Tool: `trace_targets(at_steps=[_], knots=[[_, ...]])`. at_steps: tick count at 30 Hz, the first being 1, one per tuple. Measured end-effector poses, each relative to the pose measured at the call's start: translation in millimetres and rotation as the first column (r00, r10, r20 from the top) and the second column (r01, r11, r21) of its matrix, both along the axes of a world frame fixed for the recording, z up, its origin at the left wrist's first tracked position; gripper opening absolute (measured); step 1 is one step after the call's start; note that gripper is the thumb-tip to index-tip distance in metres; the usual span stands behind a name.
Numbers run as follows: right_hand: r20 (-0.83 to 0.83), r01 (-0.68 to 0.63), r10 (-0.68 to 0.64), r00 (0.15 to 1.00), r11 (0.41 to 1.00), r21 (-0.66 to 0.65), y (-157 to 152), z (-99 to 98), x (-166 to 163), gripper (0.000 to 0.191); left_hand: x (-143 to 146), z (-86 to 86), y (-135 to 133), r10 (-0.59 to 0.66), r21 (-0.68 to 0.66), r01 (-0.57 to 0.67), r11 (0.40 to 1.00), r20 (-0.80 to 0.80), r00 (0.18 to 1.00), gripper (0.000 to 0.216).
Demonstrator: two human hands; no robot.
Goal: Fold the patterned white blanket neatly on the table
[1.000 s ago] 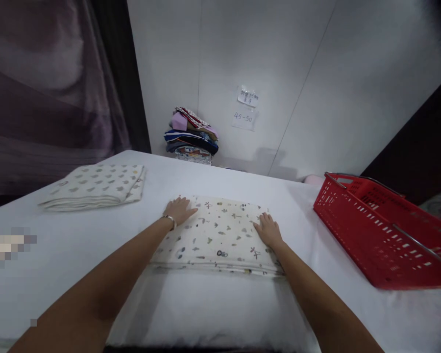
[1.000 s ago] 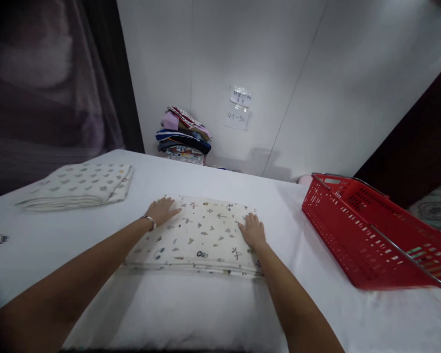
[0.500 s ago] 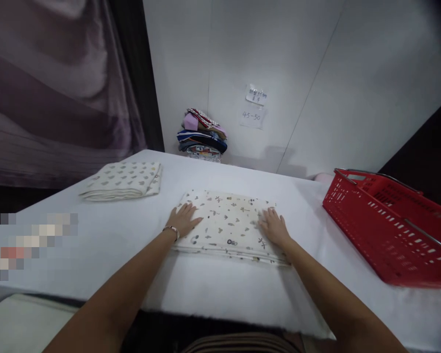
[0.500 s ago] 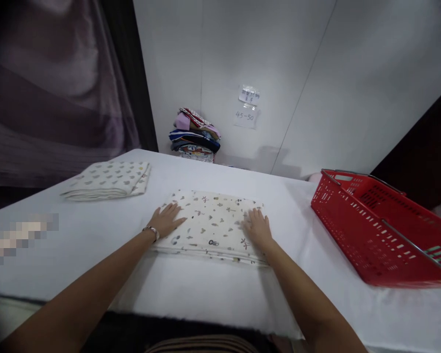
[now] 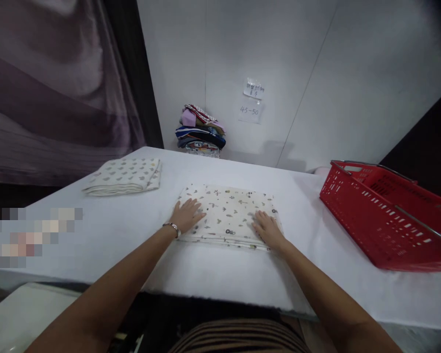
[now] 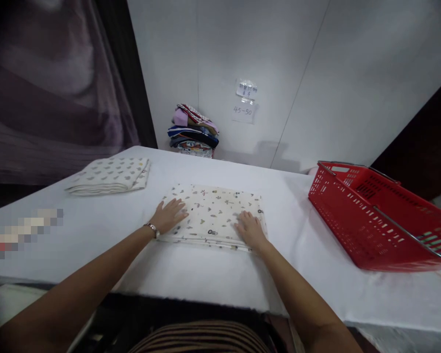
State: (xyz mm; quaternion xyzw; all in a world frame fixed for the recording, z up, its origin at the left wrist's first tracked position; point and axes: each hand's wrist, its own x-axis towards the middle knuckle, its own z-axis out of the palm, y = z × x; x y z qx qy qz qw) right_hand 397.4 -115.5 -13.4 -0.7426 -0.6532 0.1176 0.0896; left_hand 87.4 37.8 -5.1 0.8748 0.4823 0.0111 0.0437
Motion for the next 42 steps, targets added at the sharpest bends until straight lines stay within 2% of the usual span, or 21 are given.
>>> trace_targets(at_steps=[3, 7, 14, 18, 20, 23, 27, 30, 33, 36, 39, 42], knots=[[0.006, -0.105, 0.105, 0.994, 0.994, -0.024, -12, -3.8, -16, 0.062, -2, -10.8, -25, -0.094, -0.003, 0.094, 0.996, 0.021, 0.995, 0.064], [0.063, -0.106, 0.109, 0.992, 0.993, -0.052, -19, -7.6, -23, 0.063, -6, -23.0, -37, -0.084, 0.000, 0.084, 0.996, 0.049, 0.995, 0.066], [0.003, -0.105, 0.106, 0.994, 0.990, -0.091, -15, 4.9, -24, 0.061, 0, -11.8, -40, -0.070, -0.032, 0.072, 0.997, 0.043, 0.997, 0.064], [0.016, -0.235, 0.236, 0.972, 0.971, -0.033, -10, 11.4, -55, 0.064, 12, -9.9, -63, -0.108, 0.045, 0.104, 0.994, 0.096, 0.990, 0.066], [0.038, -0.331, 0.331, 0.943, 0.943, -0.010, -9, 9.3, -74, 0.065, 18, -12.4, -74, -0.186, 0.071, 0.179, 0.981, 0.115, 0.976, 0.066], [0.068, -0.434, 0.433, 0.899, 0.901, -0.003, -11, 1.0, -93, 0.067, 20, -18.0, -83, -0.239, 0.075, 0.231, 0.970, 0.119, 0.964, 0.065], [0.080, -0.460, 0.458, 0.885, 0.888, -0.003, -13, -6.2, -94, 0.066, 14, -23.5, -83, -0.276, 0.115, 0.260, 0.959, 0.147, 0.950, 0.063], [0.046, -0.464, 0.466, 0.884, 0.885, -0.034, -12, -3.4, -90, 0.066, 4, -24.6, -82, -0.302, 0.153, 0.277, 0.949, 0.175, 0.937, 0.059], [0.021, -0.469, 0.469, 0.883, 0.883, -0.015, -11, 1.2, -95, 0.065, -10, -22.9, -82, -0.250, 0.191, 0.213, 0.958, 0.197, 0.948, 0.055], [0.034, -0.512, 0.511, 0.859, 0.858, 0.037, -10, -0.8, -108, 0.065, -27, -19.0, -75, -0.120, 0.227, 0.068, 0.971, 0.223, 0.967, 0.049], [0.043, -0.544, 0.542, 0.839, 0.838, 0.045, -11, -9.5, -118, 0.066, -43, -14.1, -59, 0.104, 0.230, -0.168, 0.959, 0.266, 0.958, 0.043], [0.026, -0.542, 0.541, 0.840, 0.839, 0.039, -12, -13.7, -119, 0.065, -54, -9.3, -44, 0.348, 0.121, -0.386, 0.914, 0.253, 0.903, 0.044]])
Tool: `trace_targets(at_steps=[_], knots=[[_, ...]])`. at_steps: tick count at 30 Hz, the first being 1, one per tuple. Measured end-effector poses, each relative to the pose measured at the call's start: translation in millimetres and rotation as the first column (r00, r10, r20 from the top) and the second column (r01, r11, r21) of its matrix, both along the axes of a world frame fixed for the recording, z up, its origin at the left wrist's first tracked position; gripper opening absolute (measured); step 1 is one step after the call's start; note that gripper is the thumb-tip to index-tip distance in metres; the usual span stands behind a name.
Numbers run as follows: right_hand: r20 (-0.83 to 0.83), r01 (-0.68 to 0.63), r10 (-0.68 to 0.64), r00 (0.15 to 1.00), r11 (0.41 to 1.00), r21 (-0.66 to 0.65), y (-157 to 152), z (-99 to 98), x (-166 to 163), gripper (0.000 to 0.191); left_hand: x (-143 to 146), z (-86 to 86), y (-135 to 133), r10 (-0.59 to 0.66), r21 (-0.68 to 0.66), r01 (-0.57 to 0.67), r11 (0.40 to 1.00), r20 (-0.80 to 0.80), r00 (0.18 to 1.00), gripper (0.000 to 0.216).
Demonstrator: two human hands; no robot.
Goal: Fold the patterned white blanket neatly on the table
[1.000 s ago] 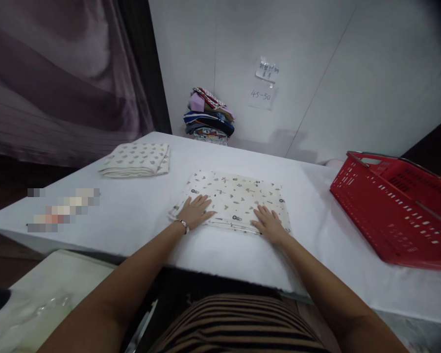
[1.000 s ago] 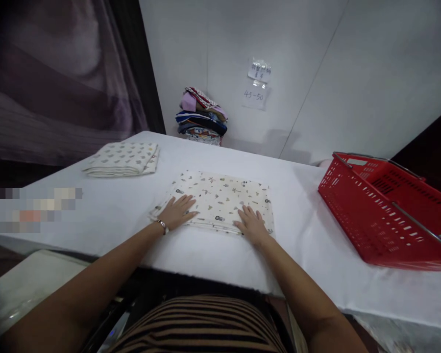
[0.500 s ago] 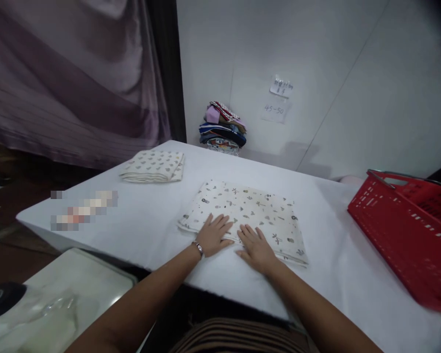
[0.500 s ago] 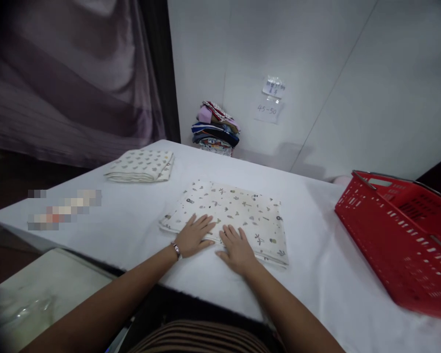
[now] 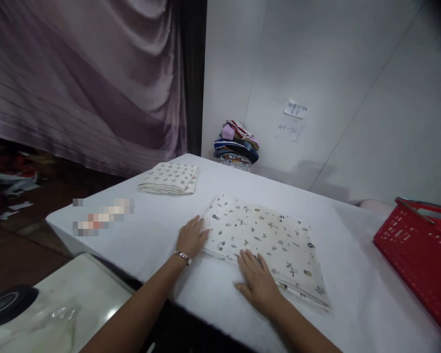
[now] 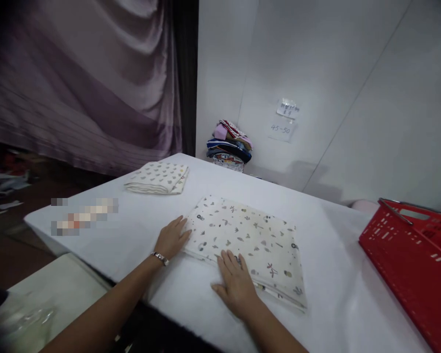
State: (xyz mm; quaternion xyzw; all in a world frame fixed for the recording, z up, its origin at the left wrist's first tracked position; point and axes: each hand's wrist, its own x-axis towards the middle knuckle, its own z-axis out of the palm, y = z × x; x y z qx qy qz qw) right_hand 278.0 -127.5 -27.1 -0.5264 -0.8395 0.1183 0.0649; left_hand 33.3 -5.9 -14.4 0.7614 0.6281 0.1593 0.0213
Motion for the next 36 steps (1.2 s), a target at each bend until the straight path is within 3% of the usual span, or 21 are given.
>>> trace_targets(at_steps=[4, 8, 12, 15, 21, 25, 32, 36], knots=[[-0.055, 0.015, -0.018, 0.998, 0.999, -0.052, 3, 11.2, 5, 0.062, -5, 8.4, 11, 0.083, -0.156, -0.084, 0.984, -0.015, 0.996, 0.044], [-0.055, 0.065, -0.064, 0.996, 0.998, -0.001, 11, 15.7, 3, 0.060, 7, 18.8, 14, 0.118, -0.135, -0.123, 0.983, -0.050, 0.992, 0.040], [0.012, 0.024, -0.024, 1.000, 0.999, 0.027, 16, -1.7, -4, 0.065, 31, 16.1, 17, -0.035, -0.013, 0.034, 0.999, -0.040, 0.999, 0.045], [0.037, 0.005, -0.007, 0.999, 0.999, 0.044, 15, -11.6, -5, 0.064, 43, 2.6, 19, -0.118, -0.061, 0.115, 0.992, -0.059, 0.991, 0.057], [0.010, 0.021, -0.021, 1.000, 1.000, -0.009, 18, 4.7, -8, 0.064, 43, -15.0, 23, -0.123, -0.142, 0.110, 0.984, -0.092, 0.988, 0.064], [-0.007, -0.005, 0.005, 1.000, 1.000, 0.016, 26, 16.0, -25, 0.066, 42, -14.3, 24, -0.123, -0.121, 0.110, 0.986, -0.102, 0.987, 0.063], [-0.001, -0.039, 0.039, 0.999, 0.999, 0.014, 27, 3.6, -39, 0.070, 49, -0.7, 18, -0.092, -0.104, 0.081, 0.991, -0.109, 0.990, 0.062], [-0.046, -0.048, 0.048, 0.998, 0.999, -0.007, 27, 12.5, -38, 0.073, 59, -1.3, 2, -0.242, -0.049, 0.237, 0.970, -0.125, 0.962, 0.060]])
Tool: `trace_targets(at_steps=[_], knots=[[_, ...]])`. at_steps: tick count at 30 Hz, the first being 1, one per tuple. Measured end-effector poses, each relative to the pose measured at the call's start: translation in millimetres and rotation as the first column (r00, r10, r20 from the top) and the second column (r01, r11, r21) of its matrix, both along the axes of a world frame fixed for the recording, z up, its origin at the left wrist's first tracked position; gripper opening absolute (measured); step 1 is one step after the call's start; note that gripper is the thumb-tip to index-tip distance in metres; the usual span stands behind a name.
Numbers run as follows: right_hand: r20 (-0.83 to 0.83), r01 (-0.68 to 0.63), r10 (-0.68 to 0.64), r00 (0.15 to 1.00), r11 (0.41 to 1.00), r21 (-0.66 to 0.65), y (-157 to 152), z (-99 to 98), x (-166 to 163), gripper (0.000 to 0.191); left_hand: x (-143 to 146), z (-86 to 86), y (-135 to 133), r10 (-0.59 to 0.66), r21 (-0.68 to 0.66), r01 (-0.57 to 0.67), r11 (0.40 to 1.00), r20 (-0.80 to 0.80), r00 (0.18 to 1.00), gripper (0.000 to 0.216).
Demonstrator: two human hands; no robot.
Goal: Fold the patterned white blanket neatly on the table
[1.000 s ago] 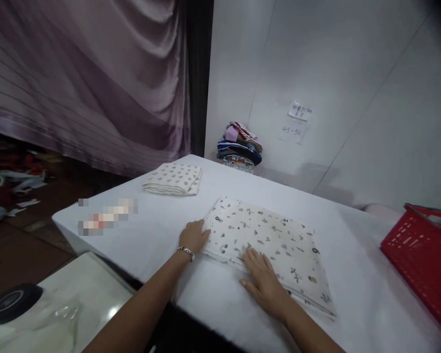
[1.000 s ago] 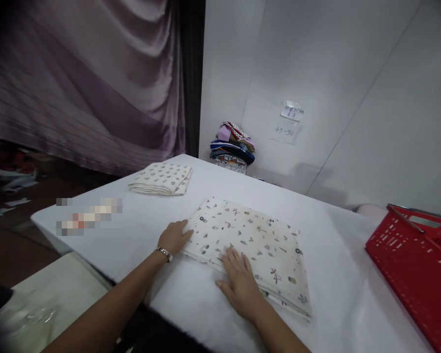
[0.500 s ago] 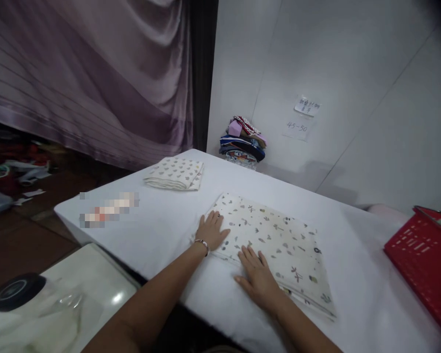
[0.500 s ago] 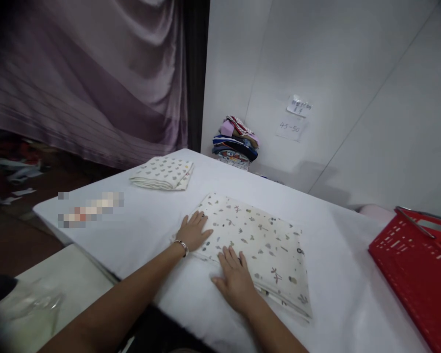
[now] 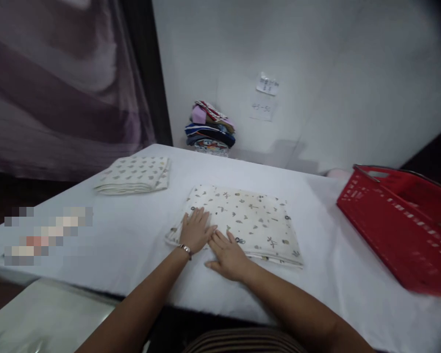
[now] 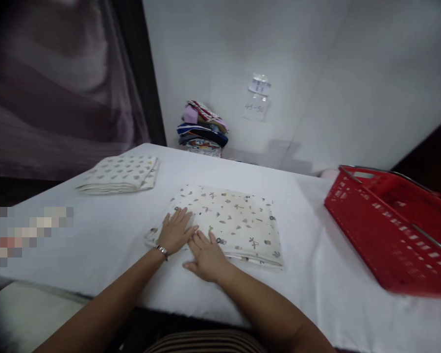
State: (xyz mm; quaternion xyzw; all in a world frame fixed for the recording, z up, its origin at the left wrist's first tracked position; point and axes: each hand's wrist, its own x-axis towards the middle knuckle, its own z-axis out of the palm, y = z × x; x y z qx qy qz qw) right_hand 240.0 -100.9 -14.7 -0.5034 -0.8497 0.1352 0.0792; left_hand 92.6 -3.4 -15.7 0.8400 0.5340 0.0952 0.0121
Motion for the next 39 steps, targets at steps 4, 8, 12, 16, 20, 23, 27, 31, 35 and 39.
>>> trace_targets(at_steps=[4, 8, 12, 16, 20, 23, 27, 31, 35, 39], knots=[[-0.051, 0.055, -0.059, 0.997, 0.996, -0.071, -7, 12.6, 20, 0.072, 2, -8.2, -3, -0.042, -0.066, 0.040, 0.997, -0.031, 0.999, 0.058], [-0.018, 0.202, -0.205, 0.979, 0.974, -0.100, -33, 15.2, 67, 0.064, 2, -9.1, 1, -0.037, -0.084, 0.033, 0.996, -0.055, 0.998, 0.062], [0.060, 0.387, -0.384, 0.922, 0.919, -0.070, -69, 7.1, 124, 0.061, 3, -6.8, 2, -0.026, -0.125, 0.017, 0.992, -0.073, 0.997, 0.065], [0.086, 0.538, -0.534, 0.841, 0.842, -0.037, -101, -3.2, 162, 0.061, 3, -7.9, 1, -0.031, -0.112, 0.023, 0.993, -0.068, 0.997, 0.066], [0.094, 0.609, -0.604, 0.792, 0.792, -0.047, -108, -2.7, 172, 0.058, 5, -3.1, 4, -0.030, -0.135, 0.021, 0.991, -0.063, 0.998, 0.065], [0.067, 0.614, -0.611, 0.789, 0.789, -0.034, -89, 7.6, 168, 0.061, 4, 7.2, 14, -0.009, -0.219, -0.007, 0.976, -0.075, 0.997, 0.066], [0.015, 0.603, -0.603, 0.798, 0.798, 0.019, -35, 19.3, 163, 0.068, -5, 11.8, 32, 0.064, -0.157, -0.082, 0.984, -0.114, 0.991, 0.070], [0.037, 0.666, -0.665, 0.746, 0.746, -0.005, 25, 15.8, 170, 0.070, -16, 0.9, 41, 0.079, -0.116, -0.092, 0.989, -0.111, 0.991, 0.069], [0.071, 0.758, -0.758, 0.648, 0.651, 0.032, 58, 2.7, 187, 0.070, -18, -3.8, 39, 0.070, -0.102, -0.082, 0.991, -0.116, 0.991, 0.067], [0.117, 0.792, -0.789, 0.603, 0.610, 0.035, 60, -9.5, 200, 0.068, -18, -2.1, 36, 0.076, -0.129, -0.094, 0.987, -0.139, 0.987, 0.068]])
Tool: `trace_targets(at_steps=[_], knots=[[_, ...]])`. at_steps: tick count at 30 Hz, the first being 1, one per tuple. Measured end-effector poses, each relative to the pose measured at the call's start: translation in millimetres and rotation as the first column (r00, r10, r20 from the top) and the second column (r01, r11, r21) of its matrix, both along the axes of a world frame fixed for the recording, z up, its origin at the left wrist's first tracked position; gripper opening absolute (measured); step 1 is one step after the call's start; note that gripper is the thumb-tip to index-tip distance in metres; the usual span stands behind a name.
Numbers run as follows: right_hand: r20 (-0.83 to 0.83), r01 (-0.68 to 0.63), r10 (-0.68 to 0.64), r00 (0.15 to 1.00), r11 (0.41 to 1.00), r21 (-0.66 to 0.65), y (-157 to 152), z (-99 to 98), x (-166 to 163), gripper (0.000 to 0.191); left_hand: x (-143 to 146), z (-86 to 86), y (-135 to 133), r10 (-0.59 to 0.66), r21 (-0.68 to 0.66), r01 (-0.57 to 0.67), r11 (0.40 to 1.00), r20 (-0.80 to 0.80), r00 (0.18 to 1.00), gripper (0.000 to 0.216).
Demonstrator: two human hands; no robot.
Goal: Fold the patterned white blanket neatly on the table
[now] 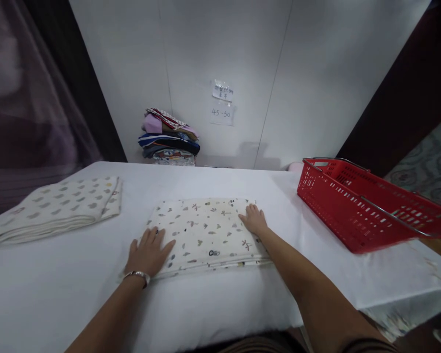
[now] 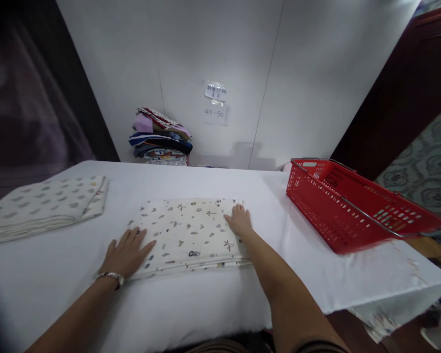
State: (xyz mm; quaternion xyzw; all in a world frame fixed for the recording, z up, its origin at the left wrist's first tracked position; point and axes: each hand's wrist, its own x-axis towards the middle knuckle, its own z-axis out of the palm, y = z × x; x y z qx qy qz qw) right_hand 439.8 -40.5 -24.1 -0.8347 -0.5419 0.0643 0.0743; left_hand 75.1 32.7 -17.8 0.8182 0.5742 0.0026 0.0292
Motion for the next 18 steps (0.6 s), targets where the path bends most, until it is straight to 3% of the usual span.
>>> trace_targets(at_steps=[4, 8, 11, 13, 18], knots=[[0.002, -0.011, 0.011, 1.000, 1.000, -0.020, -1, -2.9, 3, 0.066, -1, 5.4, 4, 0.022, -0.044, -0.023, 0.999, -0.019, 1.000, 0.067], [0.041, -0.050, 0.050, 0.998, 0.999, -0.002, 9, 3.5, 1, 0.067, 12, 21.1, 23, 0.006, -0.097, -0.011, 0.995, -0.054, 0.999, 0.062], [0.037, -0.130, 0.130, 0.991, 0.992, 0.005, 26, 10.6, -11, 0.072, 39, 30.6, 46, -0.027, -0.043, 0.027, 0.999, -0.010, 1.000, 0.068], [0.009, -0.210, 0.210, 0.978, 0.978, 0.009, 41, 14.4, -26, 0.073, 63, 30.8, 60, -0.117, -0.026, 0.117, 0.993, 0.020, 0.993, 0.069], [-0.046, -0.381, 0.381, 0.923, 0.924, 0.022, 79, 13.7, -65, 0.073, 110, 14.2, 85, -0.247, -0.022, 0.248, 0.968, 0.043, 0.968, 0.067]])
